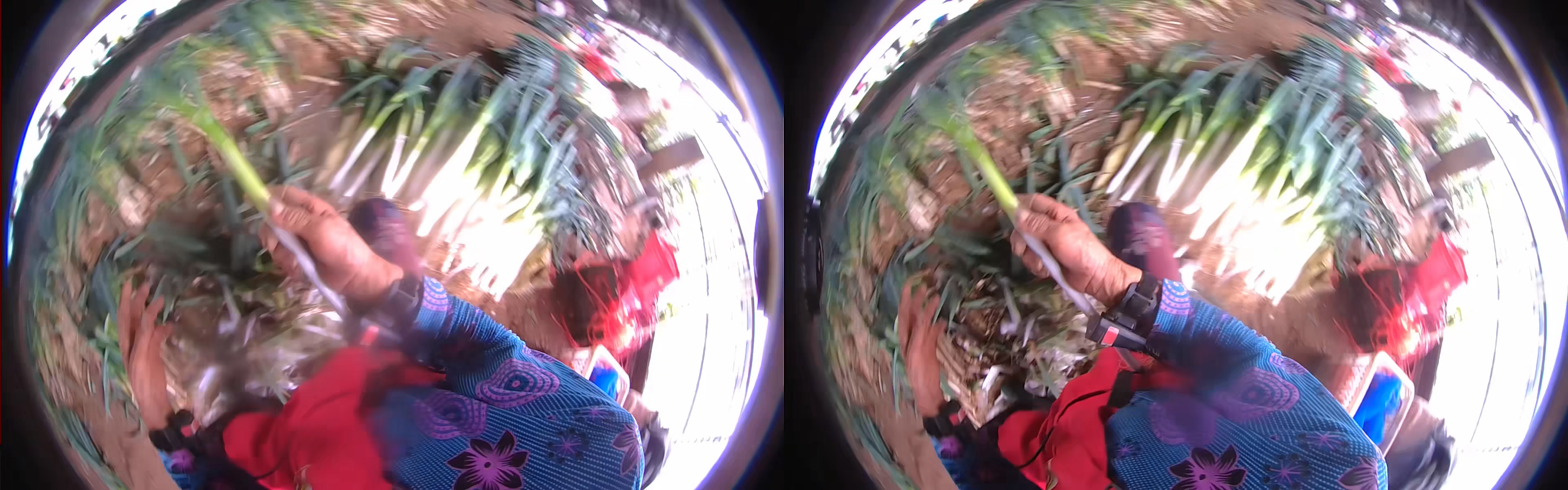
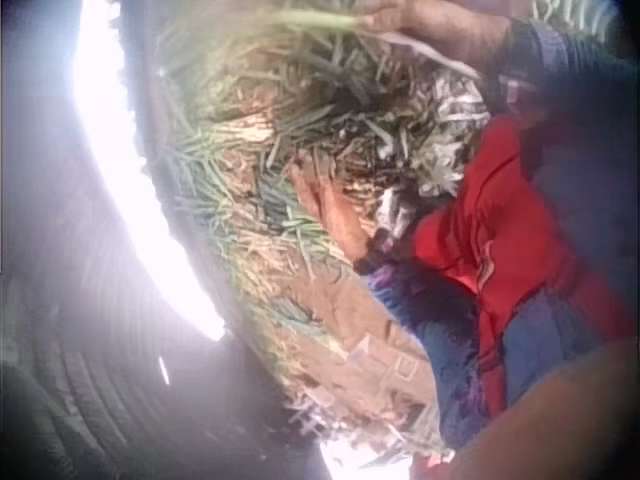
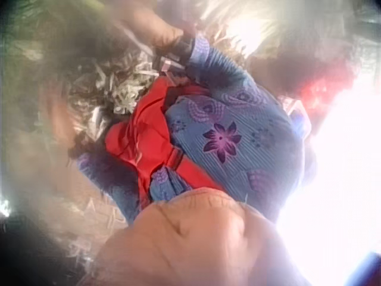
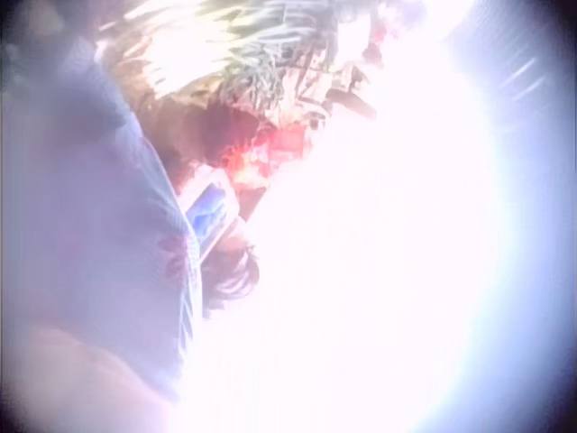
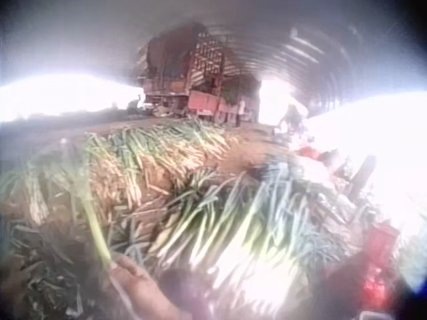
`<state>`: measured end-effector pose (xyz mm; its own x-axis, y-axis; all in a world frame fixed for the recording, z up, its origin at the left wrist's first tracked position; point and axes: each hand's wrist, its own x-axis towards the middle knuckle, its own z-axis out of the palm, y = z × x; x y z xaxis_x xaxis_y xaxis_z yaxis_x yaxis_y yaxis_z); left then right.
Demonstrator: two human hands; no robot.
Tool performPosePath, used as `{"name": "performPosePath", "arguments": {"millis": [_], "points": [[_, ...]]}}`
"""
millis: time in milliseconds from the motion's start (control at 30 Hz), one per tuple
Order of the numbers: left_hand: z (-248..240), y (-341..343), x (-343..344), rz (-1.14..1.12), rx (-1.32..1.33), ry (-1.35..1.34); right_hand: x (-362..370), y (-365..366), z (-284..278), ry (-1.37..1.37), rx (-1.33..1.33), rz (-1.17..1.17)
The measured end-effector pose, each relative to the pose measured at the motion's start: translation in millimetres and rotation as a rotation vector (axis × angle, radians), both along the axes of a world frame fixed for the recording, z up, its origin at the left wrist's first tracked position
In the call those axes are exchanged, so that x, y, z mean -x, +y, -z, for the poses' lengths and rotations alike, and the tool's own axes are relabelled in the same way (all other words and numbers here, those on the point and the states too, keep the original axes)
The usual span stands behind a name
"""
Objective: The person cleans leeks by hand, peeling away the outer layers and placing each cleaned leek onto a pile. This process is repeated as the person reaches for more leeks from the ground.
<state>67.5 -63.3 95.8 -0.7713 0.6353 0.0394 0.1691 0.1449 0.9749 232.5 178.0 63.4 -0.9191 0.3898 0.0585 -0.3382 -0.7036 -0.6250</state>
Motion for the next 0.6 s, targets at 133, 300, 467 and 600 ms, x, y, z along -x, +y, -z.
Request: {"name": "performPosePath", "arguments": {"millis": [133,300,467,600], "points": [[65,-23,51,0.171,0.035,-0.198,-104,66,-10,-0.169,-0.103,0.619],[100,-69,84,0.059,0.017,-0.300,-245,154,43,-0.354,-0.219,1.135],[113,-99,105,-0.006,-0.016,-0.425,-393,240,145,-0.998,-0.330,1.411],[153,-74,106,0.118,-0.105,-0.513,-511,268,206,-1.254,-0.766,1.519]]}}
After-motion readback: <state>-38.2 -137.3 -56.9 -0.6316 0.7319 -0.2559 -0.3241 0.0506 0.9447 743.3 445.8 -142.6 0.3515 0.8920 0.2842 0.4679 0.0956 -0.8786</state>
